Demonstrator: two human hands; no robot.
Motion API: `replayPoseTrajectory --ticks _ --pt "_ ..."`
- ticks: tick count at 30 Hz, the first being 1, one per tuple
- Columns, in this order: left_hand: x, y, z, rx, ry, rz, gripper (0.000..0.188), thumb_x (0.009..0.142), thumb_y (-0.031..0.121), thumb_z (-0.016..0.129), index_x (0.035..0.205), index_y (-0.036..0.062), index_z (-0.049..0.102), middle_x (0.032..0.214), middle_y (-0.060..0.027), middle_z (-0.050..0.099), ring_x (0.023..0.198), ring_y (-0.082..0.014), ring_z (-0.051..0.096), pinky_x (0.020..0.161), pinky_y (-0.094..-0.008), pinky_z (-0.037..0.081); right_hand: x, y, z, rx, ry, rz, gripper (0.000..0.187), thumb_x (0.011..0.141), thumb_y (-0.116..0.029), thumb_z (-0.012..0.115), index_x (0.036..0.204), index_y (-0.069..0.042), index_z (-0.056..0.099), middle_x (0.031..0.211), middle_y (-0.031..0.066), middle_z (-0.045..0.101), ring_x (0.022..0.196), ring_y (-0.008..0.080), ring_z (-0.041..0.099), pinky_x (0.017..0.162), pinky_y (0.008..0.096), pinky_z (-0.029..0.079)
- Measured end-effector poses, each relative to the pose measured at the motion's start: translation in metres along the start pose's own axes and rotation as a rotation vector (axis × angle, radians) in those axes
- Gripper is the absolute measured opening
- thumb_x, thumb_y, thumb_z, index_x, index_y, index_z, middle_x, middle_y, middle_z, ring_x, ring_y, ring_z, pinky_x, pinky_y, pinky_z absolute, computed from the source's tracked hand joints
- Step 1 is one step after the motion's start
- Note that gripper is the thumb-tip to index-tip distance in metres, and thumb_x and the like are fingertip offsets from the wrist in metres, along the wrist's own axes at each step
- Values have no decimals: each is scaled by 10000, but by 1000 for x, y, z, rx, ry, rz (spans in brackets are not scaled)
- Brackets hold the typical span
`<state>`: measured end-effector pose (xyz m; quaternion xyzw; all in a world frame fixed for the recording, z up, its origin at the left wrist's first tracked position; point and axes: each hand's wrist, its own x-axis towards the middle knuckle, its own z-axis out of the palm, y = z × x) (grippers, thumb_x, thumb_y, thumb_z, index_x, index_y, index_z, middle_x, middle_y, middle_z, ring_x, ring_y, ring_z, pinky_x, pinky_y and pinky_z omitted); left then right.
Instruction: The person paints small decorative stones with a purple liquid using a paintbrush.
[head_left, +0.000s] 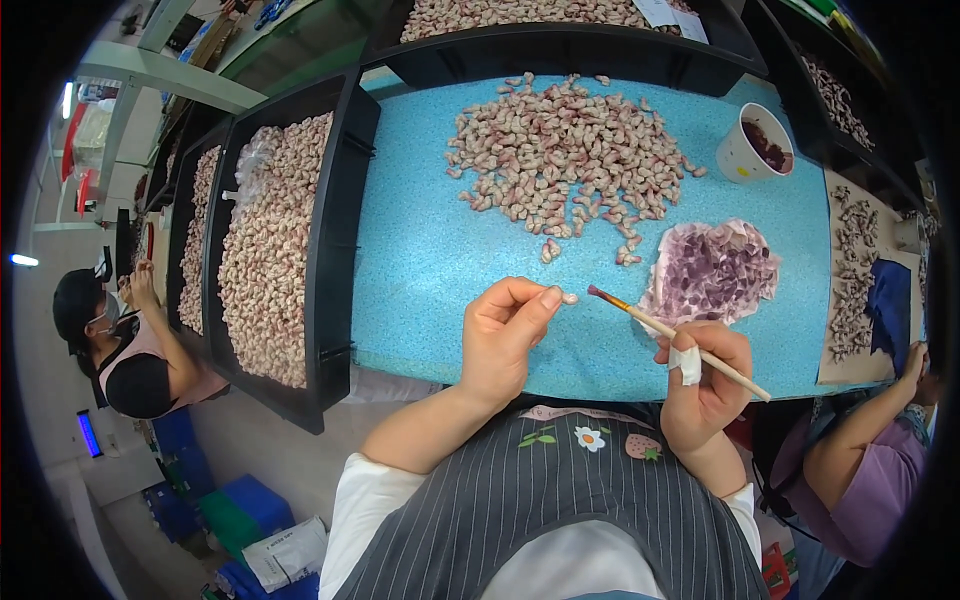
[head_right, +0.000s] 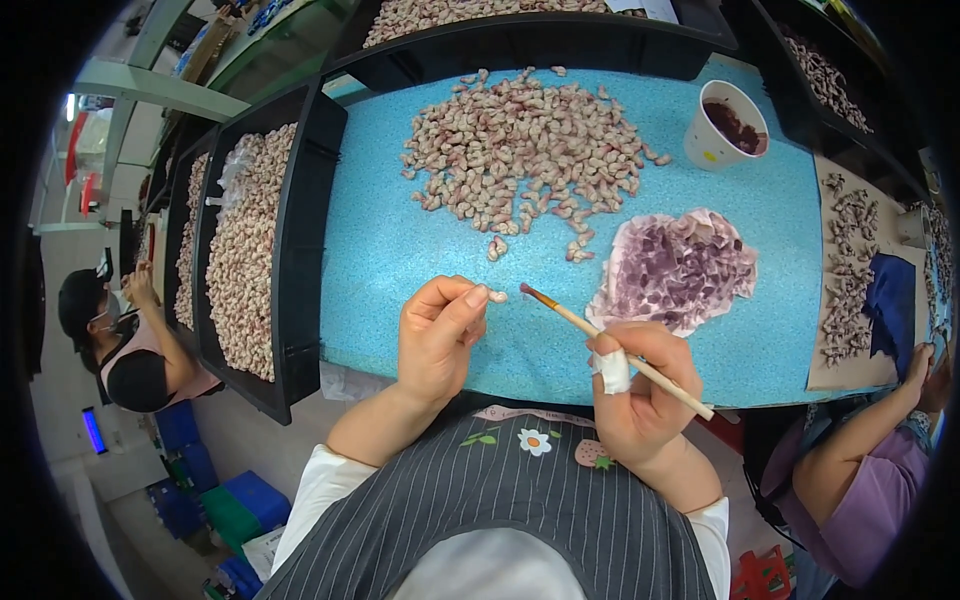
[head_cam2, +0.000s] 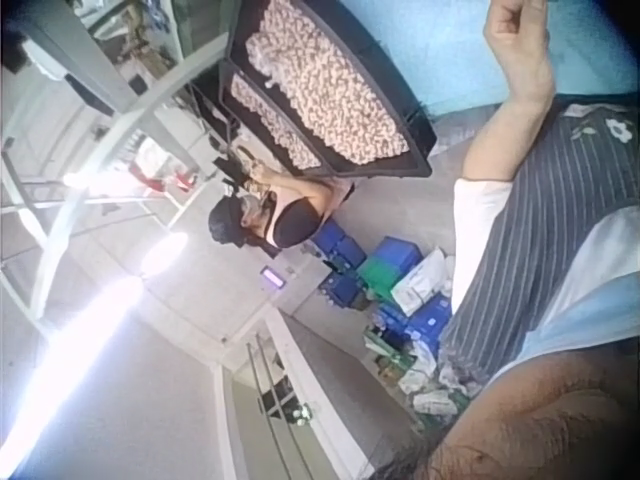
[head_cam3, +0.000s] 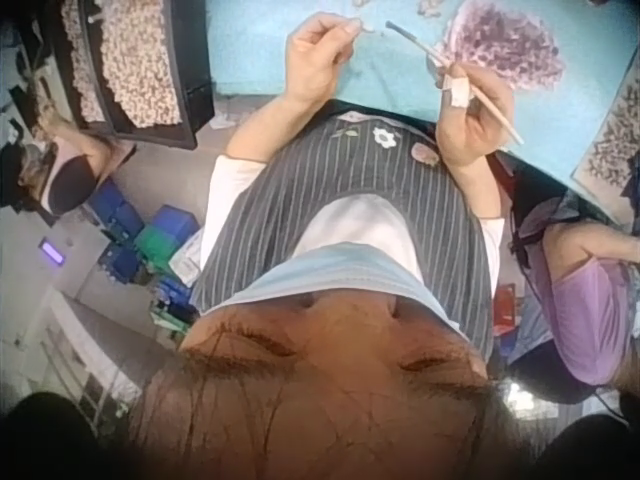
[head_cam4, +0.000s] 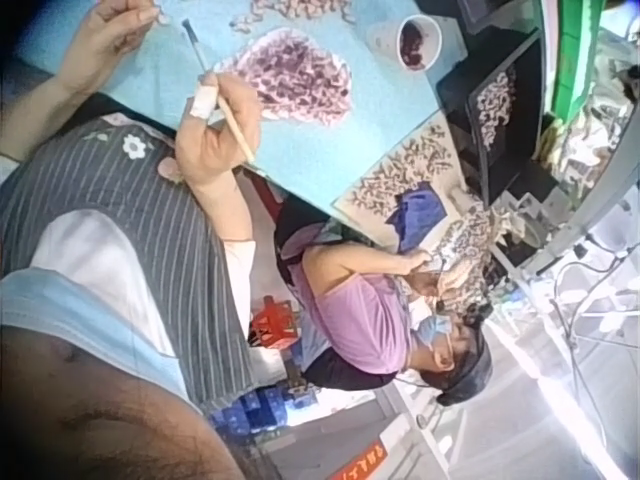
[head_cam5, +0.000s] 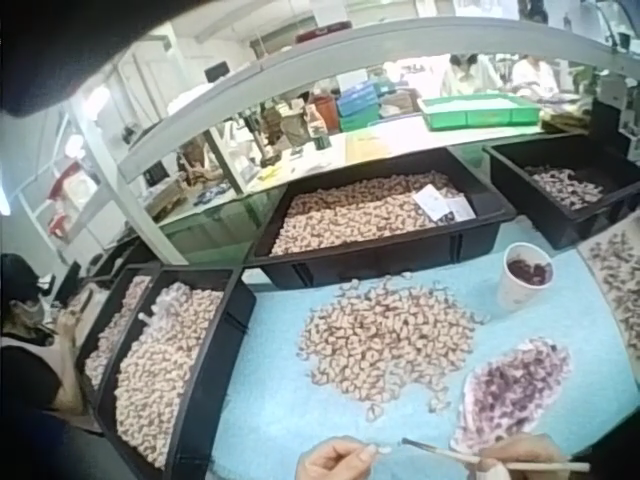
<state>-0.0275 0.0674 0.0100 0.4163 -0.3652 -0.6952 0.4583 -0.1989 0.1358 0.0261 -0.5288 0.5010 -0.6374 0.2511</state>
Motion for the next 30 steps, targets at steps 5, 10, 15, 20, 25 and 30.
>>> replayPoseTrajectory --ticks 5,10,15,20,25,30 --pt "1 -3 0 -11 32 -26 100 832 111 608 787 23 591 574 39 471 478 -20 340 430 -180 253 2 -7 0 9 -65 -34 150 778 38 590 894 17 497 767 123 591 619 162 561 548 247 449" --pt "0 0 -6 -18 47 -19 104 832 113 606 790 18 593 574 37 472 479 -22 340 429 -180 253 2 -1 2 -124 -44 -73 138 784 30 589 889 21 499 756 126 589 613 167 560 546 247 448" --pt "12 35 -37 -346 116 162 144 887 162 516 882 29 573 685 -11 521 525 -53 380 437 -189 297 2 0 -2 -74 54 -8 111 809 37 558 898 35 492 762 126 573 629 139 545 560 224 445" --pt "31 65 -45 65 43 410 219 882 129 500 1064 13 535 866 -50 528 695 -81 466 540 -195 390 -1 3 -5 -9 45 27 117 822 29 544 918 38 477 783 130 566 621 128 537 570 221 451" --pt "56 28 -33 1151 -334 609 205 755 -34 575 950 29 581 876 -91 526 775 -184 524 621 -283 435 -2 0 -8 48 62 53 117 831 16 540 926 33 474 796 128 563 635 118 533 594 216 448" --pt "68 27 -29 1328 -437 636 137 724 -12 606 854 27 584 867 -105 526 788 -277 535 682 -332 441 -5 -1 -15 42 70 78 124 833 11 540 935 33 472 800 126 561 640 112 532 600 215 446"
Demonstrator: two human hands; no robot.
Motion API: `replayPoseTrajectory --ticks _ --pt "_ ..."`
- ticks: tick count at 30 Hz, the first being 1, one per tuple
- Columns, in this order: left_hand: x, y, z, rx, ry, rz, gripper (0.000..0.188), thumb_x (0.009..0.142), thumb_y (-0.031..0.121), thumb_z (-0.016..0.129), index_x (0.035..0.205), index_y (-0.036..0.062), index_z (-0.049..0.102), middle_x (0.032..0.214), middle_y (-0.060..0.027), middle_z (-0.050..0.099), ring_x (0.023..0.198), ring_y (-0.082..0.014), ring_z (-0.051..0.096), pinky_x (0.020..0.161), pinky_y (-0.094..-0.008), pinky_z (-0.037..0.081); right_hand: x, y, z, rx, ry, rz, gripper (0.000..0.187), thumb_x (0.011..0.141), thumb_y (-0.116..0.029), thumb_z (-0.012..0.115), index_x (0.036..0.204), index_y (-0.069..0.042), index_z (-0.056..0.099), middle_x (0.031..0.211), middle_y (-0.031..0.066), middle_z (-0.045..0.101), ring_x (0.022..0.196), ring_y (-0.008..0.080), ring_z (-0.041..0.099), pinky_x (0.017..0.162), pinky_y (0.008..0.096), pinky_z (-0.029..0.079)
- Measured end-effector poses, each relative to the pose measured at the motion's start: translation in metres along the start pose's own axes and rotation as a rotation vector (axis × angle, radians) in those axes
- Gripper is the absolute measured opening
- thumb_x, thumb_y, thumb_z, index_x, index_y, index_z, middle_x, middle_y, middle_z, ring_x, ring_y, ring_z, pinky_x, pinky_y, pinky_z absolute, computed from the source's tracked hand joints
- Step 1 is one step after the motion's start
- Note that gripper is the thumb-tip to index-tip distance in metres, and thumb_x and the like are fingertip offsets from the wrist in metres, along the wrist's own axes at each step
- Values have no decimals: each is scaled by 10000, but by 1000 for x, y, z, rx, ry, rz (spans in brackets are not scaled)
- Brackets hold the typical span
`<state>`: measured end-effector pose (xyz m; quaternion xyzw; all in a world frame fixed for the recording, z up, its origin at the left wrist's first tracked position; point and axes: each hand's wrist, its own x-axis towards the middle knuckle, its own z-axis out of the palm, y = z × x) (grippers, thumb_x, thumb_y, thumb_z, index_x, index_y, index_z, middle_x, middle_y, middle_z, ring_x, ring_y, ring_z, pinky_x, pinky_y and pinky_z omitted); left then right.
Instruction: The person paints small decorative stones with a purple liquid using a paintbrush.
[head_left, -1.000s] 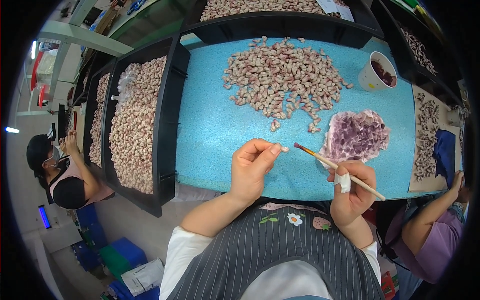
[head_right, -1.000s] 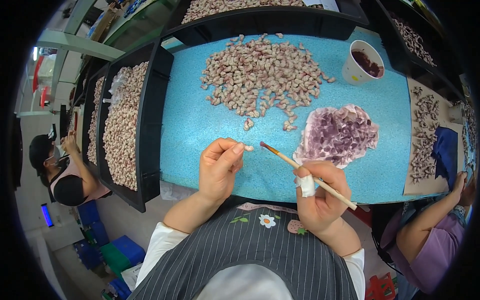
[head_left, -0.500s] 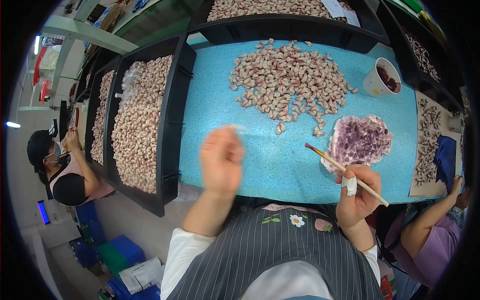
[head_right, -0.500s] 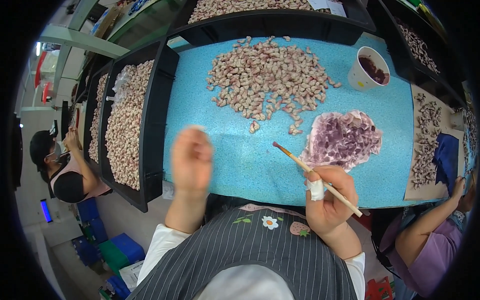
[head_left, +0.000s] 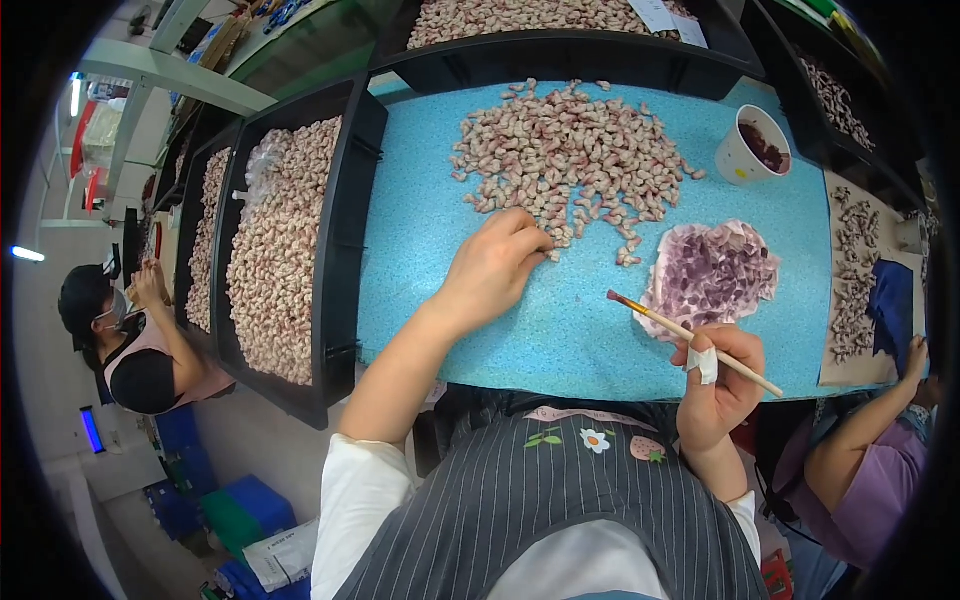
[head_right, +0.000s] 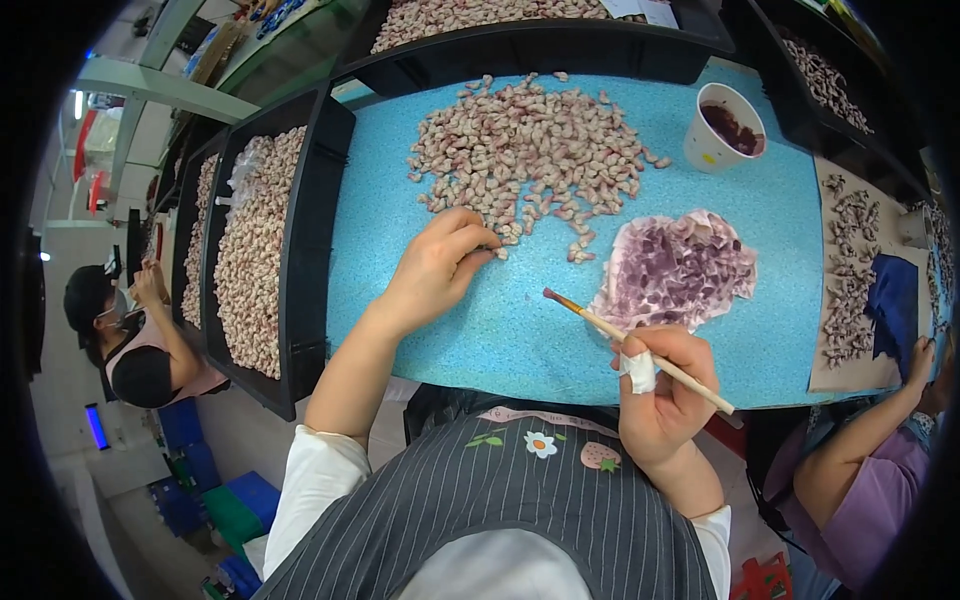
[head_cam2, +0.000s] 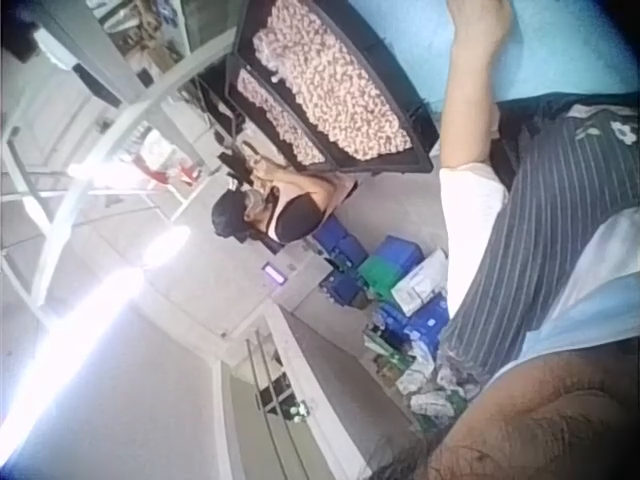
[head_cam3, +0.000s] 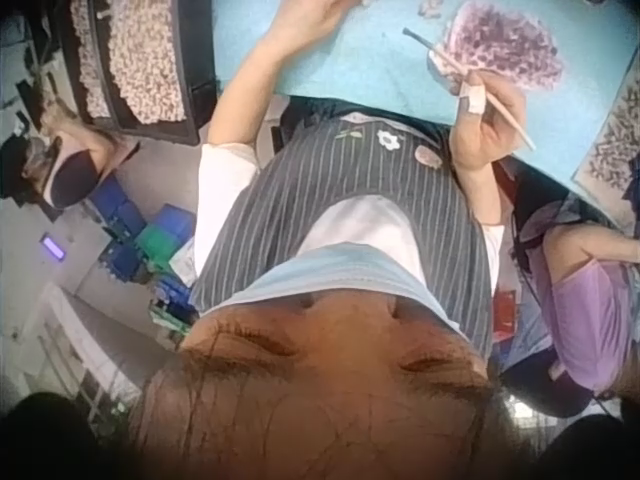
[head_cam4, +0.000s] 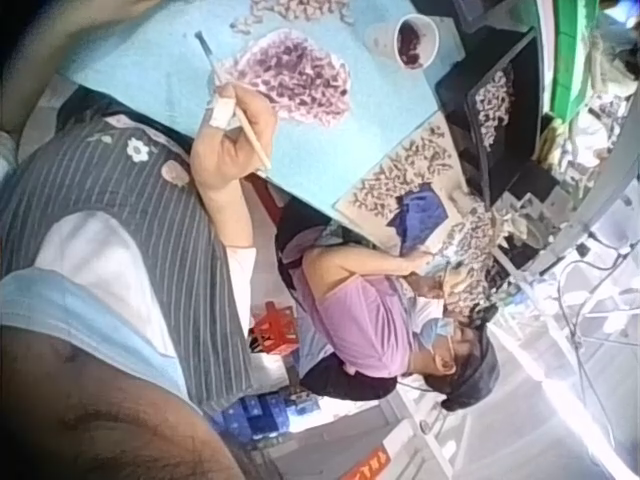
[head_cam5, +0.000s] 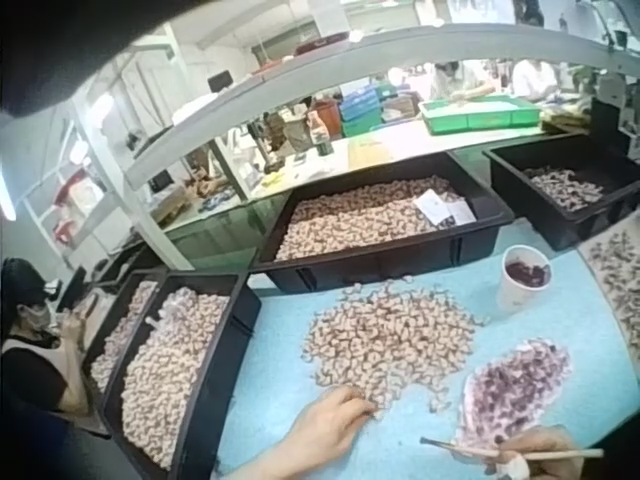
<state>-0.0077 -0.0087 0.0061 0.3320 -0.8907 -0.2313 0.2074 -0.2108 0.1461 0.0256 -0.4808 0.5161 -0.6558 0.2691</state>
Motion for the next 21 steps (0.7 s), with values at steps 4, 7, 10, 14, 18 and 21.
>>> replayPoseTrajectory --ticks 4,7,10,14,18,21 --pt "-5 0 4 -6 8 -15 104 742 26 619 834 12 571 853 -92 531 758 -250 527 647 -323 435 0 2 0 26 6 0 124 833 11 537 936 33 472 803 125 560 640 111 532 602 212 445" --pt "-16 14 6 -242 16 -214 77 802 71 592 840 8 570 829 -56 527 709 -167 499 598 -274 411 1 1 3 26 -1 1 128 825 12 546 932 29 478 796 124 565 638 119 534 597 214 445" --pt "-26 27 2 -831 -84 -546 131 874 141 527 869 17 568 816 -16 512 671 -83 447 567 -215 373 5 -2 5 -13 -56 -63 135 807 11 571 914 21 489 766 120 576 627 142 545 570 227 447" --pt "-32 35 6 -1376 -149 -710 211 924 207 444 949 28 552 819 6 504 638 -50 412 560 -183 348 11 -3 10 -110 -167 -191 160 772 8 616 884 5 502 700 112 586 583 184 569 500 259 452" --pt "-32 40 6 -1253 -143 -685 218 931 212 430 954 25 540 816 4 506 631 -49 409 564 -181 348 11 -2 13 -116 -180 -195 169 767 9 621 886 0 501 700 116 586 568 189 569 495 262 452" --pt "-35 39 12 -1131 -155 -633 224 937 220 420 921 30 537 797 10 492 625 -46 398 564 -183 346 11 -2 14 -133 -189 -192 171 765 9 624 887 2 504 710 116 587 571 185 565 499 262 450"
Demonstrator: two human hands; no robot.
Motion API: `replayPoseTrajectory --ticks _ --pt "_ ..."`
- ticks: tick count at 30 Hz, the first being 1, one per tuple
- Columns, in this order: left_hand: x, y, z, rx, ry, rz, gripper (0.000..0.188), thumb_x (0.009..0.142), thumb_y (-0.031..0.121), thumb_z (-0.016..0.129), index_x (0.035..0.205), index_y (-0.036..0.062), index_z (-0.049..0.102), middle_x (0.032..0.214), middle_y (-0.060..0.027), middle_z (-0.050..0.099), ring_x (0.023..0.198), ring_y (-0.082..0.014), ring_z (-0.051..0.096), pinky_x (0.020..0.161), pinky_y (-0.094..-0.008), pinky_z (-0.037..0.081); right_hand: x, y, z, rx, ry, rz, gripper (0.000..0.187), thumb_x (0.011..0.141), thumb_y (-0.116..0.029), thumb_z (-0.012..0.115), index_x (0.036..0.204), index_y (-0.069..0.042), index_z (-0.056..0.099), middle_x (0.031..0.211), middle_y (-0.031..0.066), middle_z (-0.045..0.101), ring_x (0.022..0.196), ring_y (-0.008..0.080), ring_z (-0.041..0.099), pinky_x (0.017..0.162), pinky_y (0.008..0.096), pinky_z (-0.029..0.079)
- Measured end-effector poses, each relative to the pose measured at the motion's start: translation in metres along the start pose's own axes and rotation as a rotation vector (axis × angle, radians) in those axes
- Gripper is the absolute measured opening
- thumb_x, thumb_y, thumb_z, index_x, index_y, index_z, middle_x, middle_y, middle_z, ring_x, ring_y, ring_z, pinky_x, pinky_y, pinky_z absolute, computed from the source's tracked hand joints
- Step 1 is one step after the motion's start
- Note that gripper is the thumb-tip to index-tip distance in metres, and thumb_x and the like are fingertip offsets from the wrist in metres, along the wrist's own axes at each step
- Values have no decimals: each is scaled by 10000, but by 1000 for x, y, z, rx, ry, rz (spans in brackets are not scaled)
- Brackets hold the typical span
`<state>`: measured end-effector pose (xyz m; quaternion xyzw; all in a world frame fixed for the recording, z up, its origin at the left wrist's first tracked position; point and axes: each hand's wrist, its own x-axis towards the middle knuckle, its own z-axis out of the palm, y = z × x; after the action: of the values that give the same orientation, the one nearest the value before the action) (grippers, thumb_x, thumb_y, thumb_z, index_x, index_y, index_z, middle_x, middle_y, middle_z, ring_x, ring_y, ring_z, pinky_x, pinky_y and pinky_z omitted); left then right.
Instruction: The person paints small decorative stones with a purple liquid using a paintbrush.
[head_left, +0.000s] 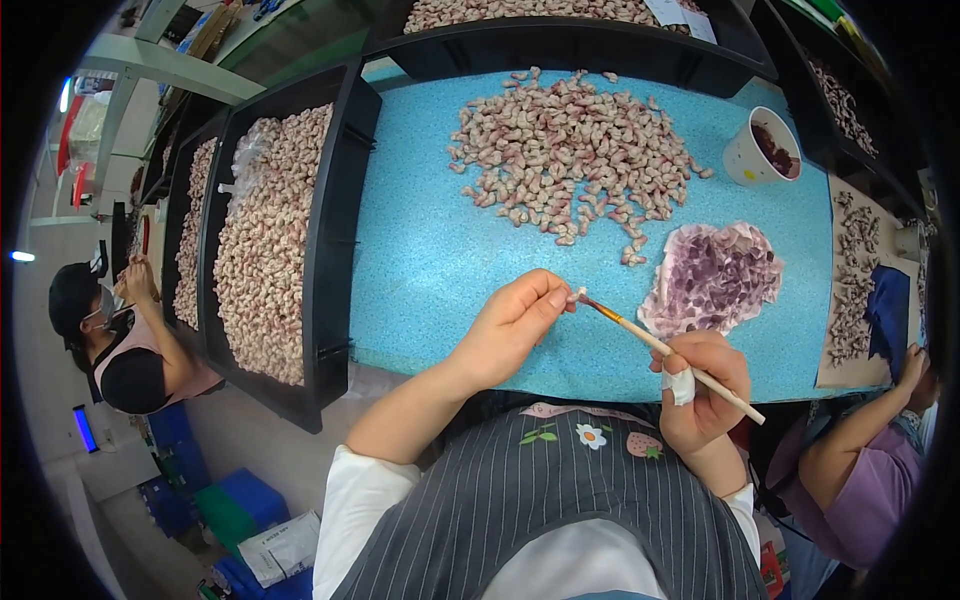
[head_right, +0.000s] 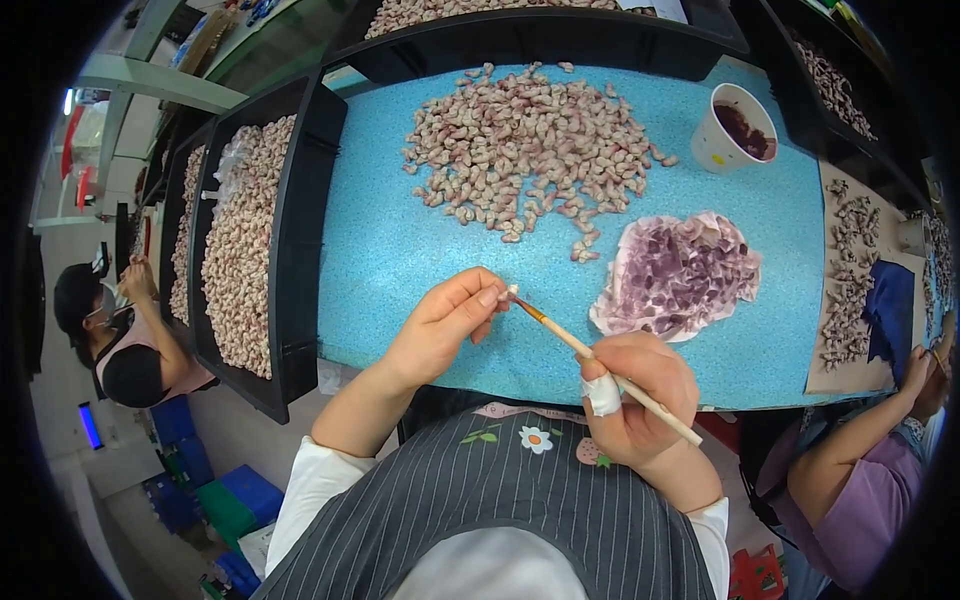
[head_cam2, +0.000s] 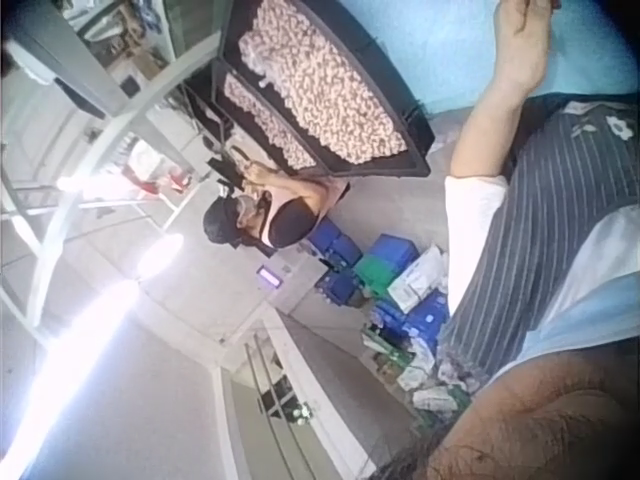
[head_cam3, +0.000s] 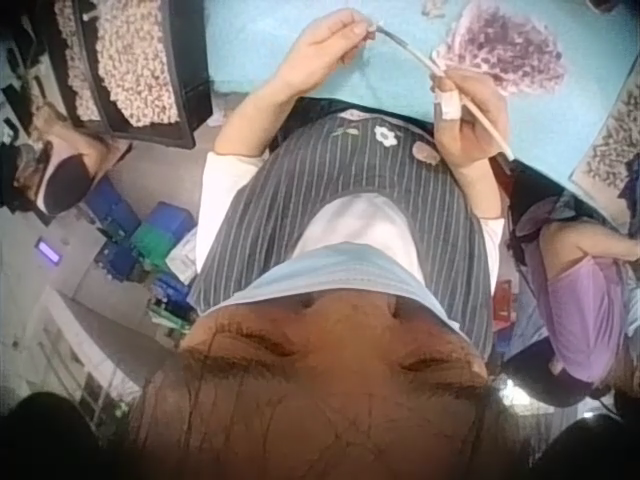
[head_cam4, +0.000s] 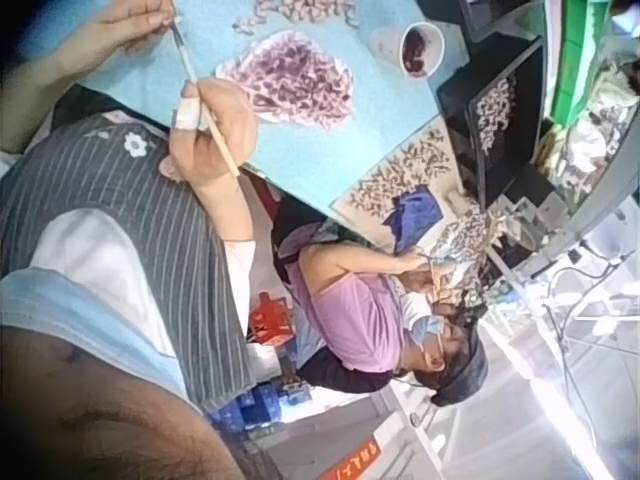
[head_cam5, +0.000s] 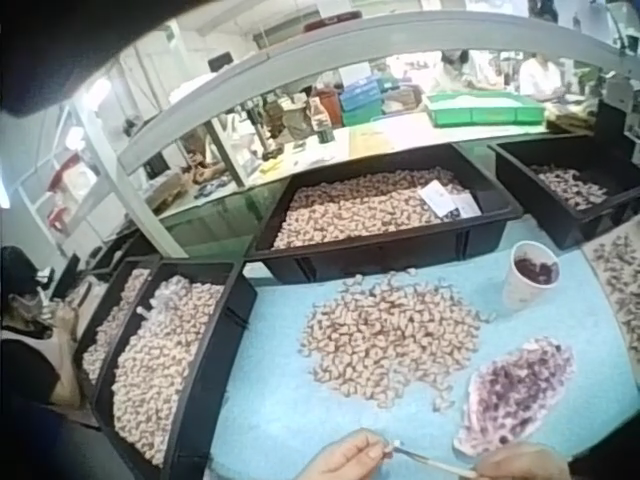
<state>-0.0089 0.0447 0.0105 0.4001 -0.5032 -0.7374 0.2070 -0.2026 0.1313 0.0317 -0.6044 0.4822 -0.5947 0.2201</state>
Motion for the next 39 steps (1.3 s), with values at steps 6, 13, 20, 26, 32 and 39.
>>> replayPoseTrajectory --ticks 6,13,20,26,32,39 --pt "0 0 2 256 54 146 242 943 233 409 886 29 525 743 27 455 615 -41 377 558 -185 338 -2 2 5 9 36 86 150 760 25 617 873 17 518 728 117 589 588 177 561 523 254 446" --pt "1 1 8 45 56 39 231 935 229 427 927 28 541 760 19 487 617 -45 390 557 -188 345 -5 7 8 48 78 117 112 755 38 610 842 33 538 727 119 588 594 178 564 520 245 440" --pt "3 -7 10 31 53 11 200 930 215 445 928 41 542 653 55 415 555 -22 329 491 -185 290 -6 7 5 44 72 118 106 762 46 599 846 38 535 731 125 585 593 165 559 515 242 434" --pt "-1 -5 1 340 183 34 173 900 164 478 898 7 551 672 23 524 543 -49 419 501 -202 339 -6 4 0 48 153 139 110 789 31 586 876 37 519 759 124 580 615 146 548 546 227 438" --pt "-6 5 -10 956 435 114 119 832 86 542 840 -33 541 605 -79 565 498 -119 510 465 -248 380 -9 5 -13 36 176 147 135 827 4 550 929 34 468 775 134 570 634 139 542 581 221 453" --pt "-17 -4 17 946 448 457 249 736 44 630 962 9 533 776 -134 517 650 -269 548 538 -340 446 -13 4 -19 45 169 155 157 835 -21 548 944 38 452 794 138 570 653 147 545 598 231 460"
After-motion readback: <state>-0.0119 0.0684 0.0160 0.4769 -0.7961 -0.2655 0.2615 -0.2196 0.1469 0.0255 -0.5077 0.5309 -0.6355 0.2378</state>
